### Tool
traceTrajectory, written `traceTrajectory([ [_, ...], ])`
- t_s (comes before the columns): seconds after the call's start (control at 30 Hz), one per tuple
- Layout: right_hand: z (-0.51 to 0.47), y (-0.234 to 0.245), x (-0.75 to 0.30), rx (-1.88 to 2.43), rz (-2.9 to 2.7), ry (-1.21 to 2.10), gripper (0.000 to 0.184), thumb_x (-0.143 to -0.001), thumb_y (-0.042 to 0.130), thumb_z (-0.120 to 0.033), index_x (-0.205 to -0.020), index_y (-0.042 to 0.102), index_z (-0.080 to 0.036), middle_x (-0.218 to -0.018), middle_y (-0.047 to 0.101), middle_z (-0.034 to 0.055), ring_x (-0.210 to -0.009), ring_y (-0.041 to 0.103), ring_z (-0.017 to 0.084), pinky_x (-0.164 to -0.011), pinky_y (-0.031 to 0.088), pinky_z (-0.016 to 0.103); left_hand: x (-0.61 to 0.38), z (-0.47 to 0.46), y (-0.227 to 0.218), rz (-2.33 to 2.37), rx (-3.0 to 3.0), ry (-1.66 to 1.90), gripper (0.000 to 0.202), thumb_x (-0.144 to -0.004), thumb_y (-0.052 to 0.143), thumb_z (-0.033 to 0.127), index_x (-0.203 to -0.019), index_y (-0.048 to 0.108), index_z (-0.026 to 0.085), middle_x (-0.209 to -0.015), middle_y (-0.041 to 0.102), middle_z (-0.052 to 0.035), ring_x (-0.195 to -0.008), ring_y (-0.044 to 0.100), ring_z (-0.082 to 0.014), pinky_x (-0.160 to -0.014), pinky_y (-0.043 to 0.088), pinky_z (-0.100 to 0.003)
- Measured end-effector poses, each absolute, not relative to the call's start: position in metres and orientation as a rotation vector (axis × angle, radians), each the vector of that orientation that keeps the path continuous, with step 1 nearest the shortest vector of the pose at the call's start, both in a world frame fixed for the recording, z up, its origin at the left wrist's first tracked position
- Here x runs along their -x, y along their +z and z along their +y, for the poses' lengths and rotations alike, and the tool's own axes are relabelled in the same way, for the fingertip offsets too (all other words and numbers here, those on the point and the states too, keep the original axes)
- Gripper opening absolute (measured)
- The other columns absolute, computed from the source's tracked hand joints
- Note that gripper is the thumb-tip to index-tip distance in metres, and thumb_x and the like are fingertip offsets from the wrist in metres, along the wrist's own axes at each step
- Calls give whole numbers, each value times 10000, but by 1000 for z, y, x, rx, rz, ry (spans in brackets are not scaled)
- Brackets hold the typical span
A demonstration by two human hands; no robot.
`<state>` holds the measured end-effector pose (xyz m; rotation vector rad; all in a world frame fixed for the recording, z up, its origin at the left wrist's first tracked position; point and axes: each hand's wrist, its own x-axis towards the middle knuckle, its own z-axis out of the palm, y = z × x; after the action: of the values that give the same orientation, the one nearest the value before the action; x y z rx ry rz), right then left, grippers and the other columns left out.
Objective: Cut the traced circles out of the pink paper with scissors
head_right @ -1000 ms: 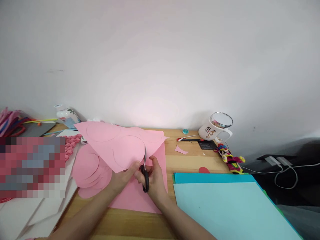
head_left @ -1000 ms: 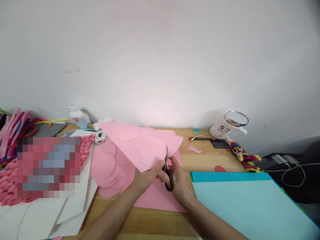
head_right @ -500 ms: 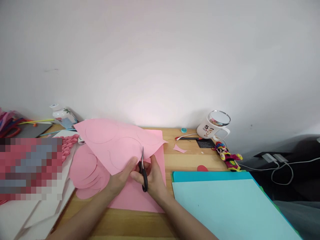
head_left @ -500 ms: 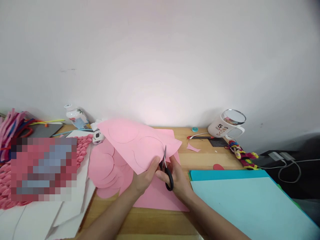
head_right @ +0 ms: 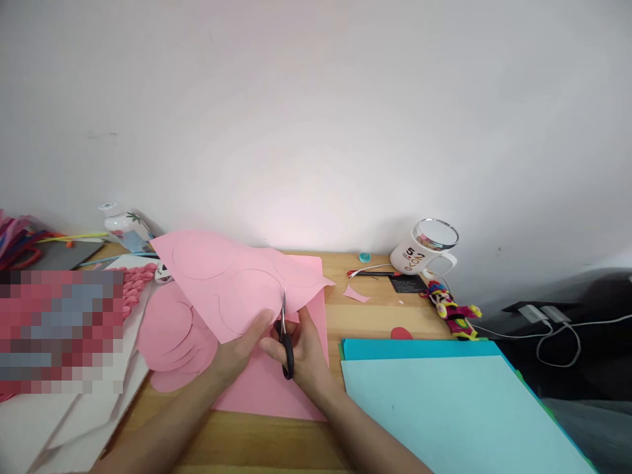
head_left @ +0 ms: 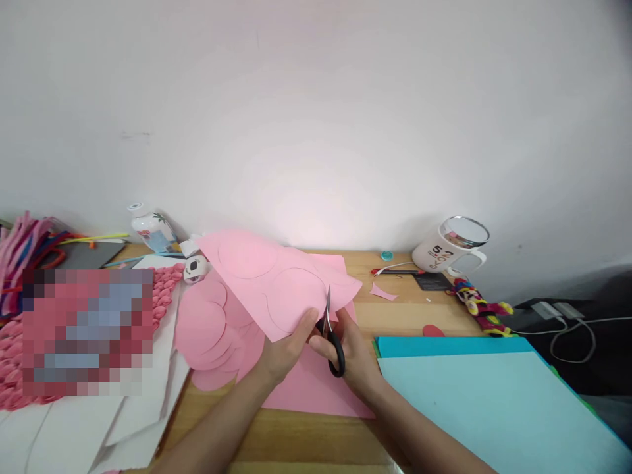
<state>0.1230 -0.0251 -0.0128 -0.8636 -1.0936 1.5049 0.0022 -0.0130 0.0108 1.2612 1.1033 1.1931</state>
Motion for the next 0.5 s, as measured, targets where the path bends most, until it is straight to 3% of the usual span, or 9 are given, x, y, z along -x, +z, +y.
traceTrajectory([
  [0.3,-23,-17,-124,914,-1130,1469,625,-598,756,-436,-1050,385,-216,-613,436,-62,-547,367,100,-466,294,198,-3,-11,8,1109,-1233,1216,250,-740,593,370,-877,648,167,-958,678,-65,-966,595,-203,-923,430,-329],
  [0.5,-24,-15,-125,979,-1169,1447,650,-602,720,-500,-1075,379,-213,-606,421,-64,-532,358,103,-462,288,207,-1,-11,9,1107,-1267,1197,212,-760,568,376,-773,632,174,-715,665,-31,-740,624,-182,-812,490,-328],
])
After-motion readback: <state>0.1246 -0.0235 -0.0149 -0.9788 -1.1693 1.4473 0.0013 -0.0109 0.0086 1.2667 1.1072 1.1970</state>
